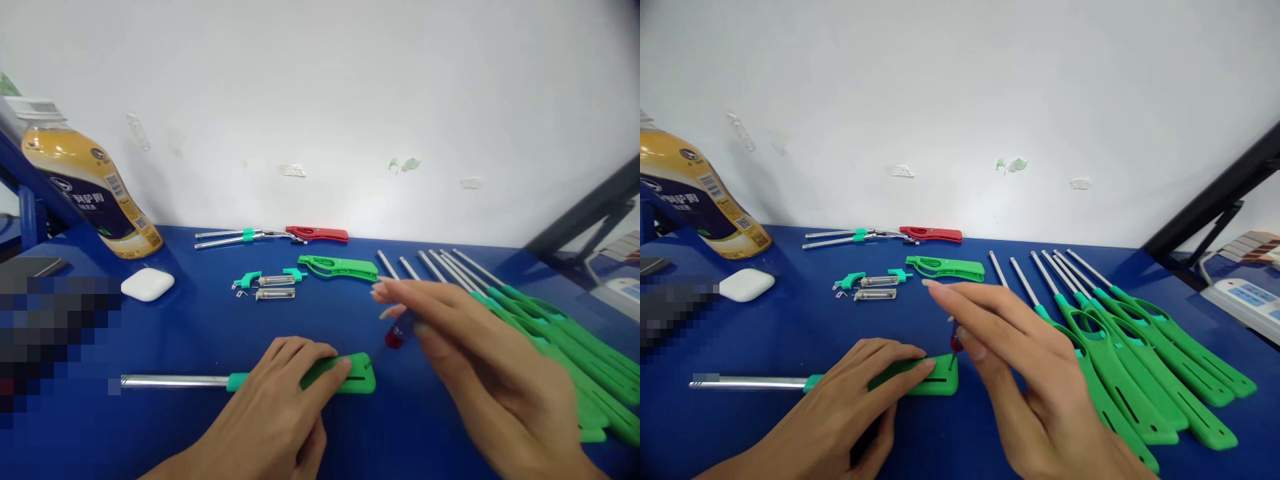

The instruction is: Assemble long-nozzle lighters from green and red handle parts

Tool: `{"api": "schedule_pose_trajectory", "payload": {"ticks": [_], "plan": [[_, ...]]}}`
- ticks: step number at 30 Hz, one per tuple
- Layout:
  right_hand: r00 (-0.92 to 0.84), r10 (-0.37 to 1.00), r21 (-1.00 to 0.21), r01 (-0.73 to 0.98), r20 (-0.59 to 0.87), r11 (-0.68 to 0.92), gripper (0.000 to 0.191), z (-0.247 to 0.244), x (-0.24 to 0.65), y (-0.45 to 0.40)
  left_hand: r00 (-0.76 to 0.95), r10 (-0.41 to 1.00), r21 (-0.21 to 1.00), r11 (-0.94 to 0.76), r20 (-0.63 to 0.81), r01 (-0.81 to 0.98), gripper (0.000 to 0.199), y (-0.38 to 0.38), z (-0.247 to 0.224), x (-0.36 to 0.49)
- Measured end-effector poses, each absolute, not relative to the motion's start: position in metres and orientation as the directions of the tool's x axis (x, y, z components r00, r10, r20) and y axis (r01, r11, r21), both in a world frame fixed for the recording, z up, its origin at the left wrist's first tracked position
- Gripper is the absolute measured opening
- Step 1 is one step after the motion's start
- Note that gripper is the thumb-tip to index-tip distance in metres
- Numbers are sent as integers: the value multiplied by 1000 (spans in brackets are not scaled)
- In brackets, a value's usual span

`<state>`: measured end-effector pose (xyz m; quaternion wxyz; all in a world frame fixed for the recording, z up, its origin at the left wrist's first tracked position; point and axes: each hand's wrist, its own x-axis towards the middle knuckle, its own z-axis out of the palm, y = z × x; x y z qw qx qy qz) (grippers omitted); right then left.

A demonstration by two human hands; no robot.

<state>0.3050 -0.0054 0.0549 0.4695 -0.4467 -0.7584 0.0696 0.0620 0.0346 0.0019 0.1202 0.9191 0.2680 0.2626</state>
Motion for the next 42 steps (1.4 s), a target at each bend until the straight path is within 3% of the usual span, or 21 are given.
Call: {"api": "schedule_pose_trajectory", "payload": {"ticks": [3,8,13,17,22,25,30,35,42], "plan": [[-126,739,-562,569,662,601,53,56,304,-5,723,558,365,-825,407,431,56,37,6,65],[-154,698,-446,670,700,594,44,58,304,-3,729,554,363,-828,403,428,55,39,3,65],[-121,773,-585,585,622,562,52,58,304,-5,732,547,362,-832,406,421,56,35,2,64],[-102,720,-553,570,687,608,43,56,303,-5,727,545,357,-834,418,420,61,35,2,65],[-153,734,-483,662,662,573,45,58,304,-1,733,462,288,-886,499,363,59,46,-11,66],[-135,730,-520,617,670,591,46,56,304,2,713,409,211,-911,569,355,58,52,-19,66],[-152,669,-495,560,728,665,34,53,305,3,730,420,159,-902,540,402,60,54,-19,67],[-120,681,-449,668,722,594,35,54,305,0,705,399,134,-906,586,401,46,57,-24,69],[-94,686,-519,582,722,626,18,55,302,7,729,411,138,-904,547,406,36,56,-26,67]]}}
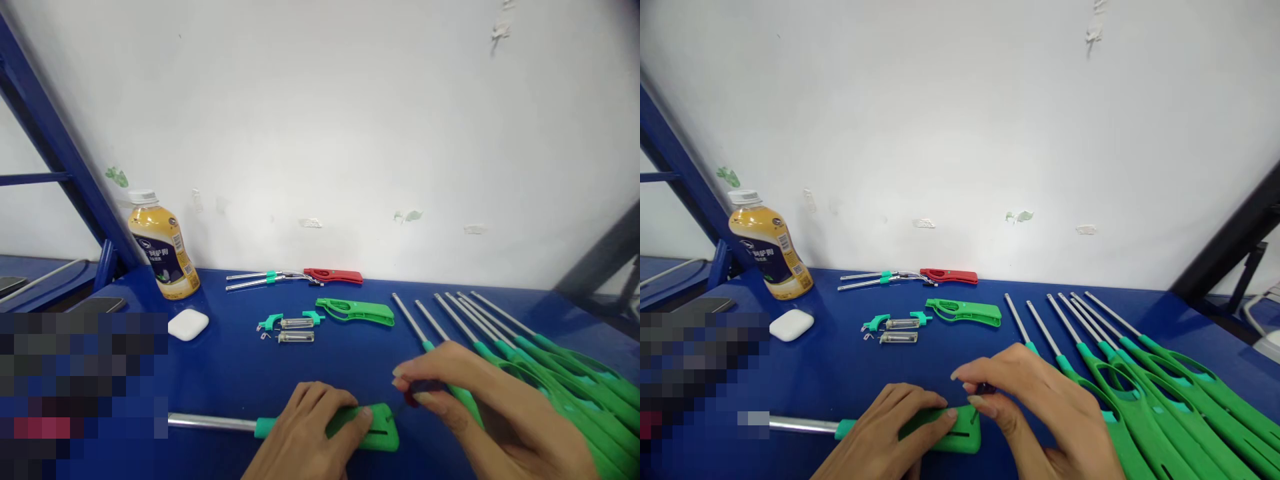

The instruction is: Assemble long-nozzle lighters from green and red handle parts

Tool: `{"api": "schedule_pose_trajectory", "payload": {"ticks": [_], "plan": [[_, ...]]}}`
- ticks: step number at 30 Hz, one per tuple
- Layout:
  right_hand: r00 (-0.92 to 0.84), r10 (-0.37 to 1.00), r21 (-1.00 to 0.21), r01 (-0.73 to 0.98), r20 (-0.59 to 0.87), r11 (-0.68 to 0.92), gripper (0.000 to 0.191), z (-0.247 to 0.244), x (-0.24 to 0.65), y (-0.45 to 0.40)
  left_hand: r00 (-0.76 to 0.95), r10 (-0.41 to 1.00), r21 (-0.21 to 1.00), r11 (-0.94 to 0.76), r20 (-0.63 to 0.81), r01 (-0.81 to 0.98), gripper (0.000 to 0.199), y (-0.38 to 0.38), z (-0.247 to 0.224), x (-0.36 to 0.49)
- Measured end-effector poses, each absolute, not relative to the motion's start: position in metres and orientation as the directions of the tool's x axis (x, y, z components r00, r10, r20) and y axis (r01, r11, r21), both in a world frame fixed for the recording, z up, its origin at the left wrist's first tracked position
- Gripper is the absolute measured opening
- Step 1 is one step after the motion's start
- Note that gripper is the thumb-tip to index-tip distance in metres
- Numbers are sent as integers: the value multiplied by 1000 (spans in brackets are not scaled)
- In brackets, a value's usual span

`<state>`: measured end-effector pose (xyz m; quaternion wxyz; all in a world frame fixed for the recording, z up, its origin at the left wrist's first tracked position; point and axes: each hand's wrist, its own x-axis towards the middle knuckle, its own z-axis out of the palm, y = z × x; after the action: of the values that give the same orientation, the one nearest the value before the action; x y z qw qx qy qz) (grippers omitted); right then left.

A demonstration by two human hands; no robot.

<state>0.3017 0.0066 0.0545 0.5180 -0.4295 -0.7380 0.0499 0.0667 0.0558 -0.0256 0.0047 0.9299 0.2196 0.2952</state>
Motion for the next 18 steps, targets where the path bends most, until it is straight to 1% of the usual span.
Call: {"api": "schedule_pose_trajectory", "payload": {"ticks": [4,6,9,10,12,14,16,18], "plan": [[-86,678,-518,577,730,632,17,53,302,7,695,408,119,-897,593,425,24,59,-41,75],[-81,681,-520,583,728,625,15,53,301,6,685,406,122,-897,605,424,27,59,-43,77],[-44,701,-544,597,712,590,12,56,303,7,701,398,133,-906,591,402,34,58,-33,73],[1,707,-567,598,707,566,13,57,305,7,712,396,136,-909,579,395,34,57,-27,70],[178,690,-646,568,701,510,12,60,311,9,735,386,137,-916,557,378,32,56,-18,66],[346,658,-728,487,669,483,16,63,319,11,748,362,127,-927,556,354,28,55,-13,63],[430,636,-766,417,640,489,20,64,326,15,762,323,110,-942,562,317,24,54,-13,66],[452,627,-773,394,635,498,22,65,331,20,784,282,104,-957,553,271,19,49,-16,73]]}}
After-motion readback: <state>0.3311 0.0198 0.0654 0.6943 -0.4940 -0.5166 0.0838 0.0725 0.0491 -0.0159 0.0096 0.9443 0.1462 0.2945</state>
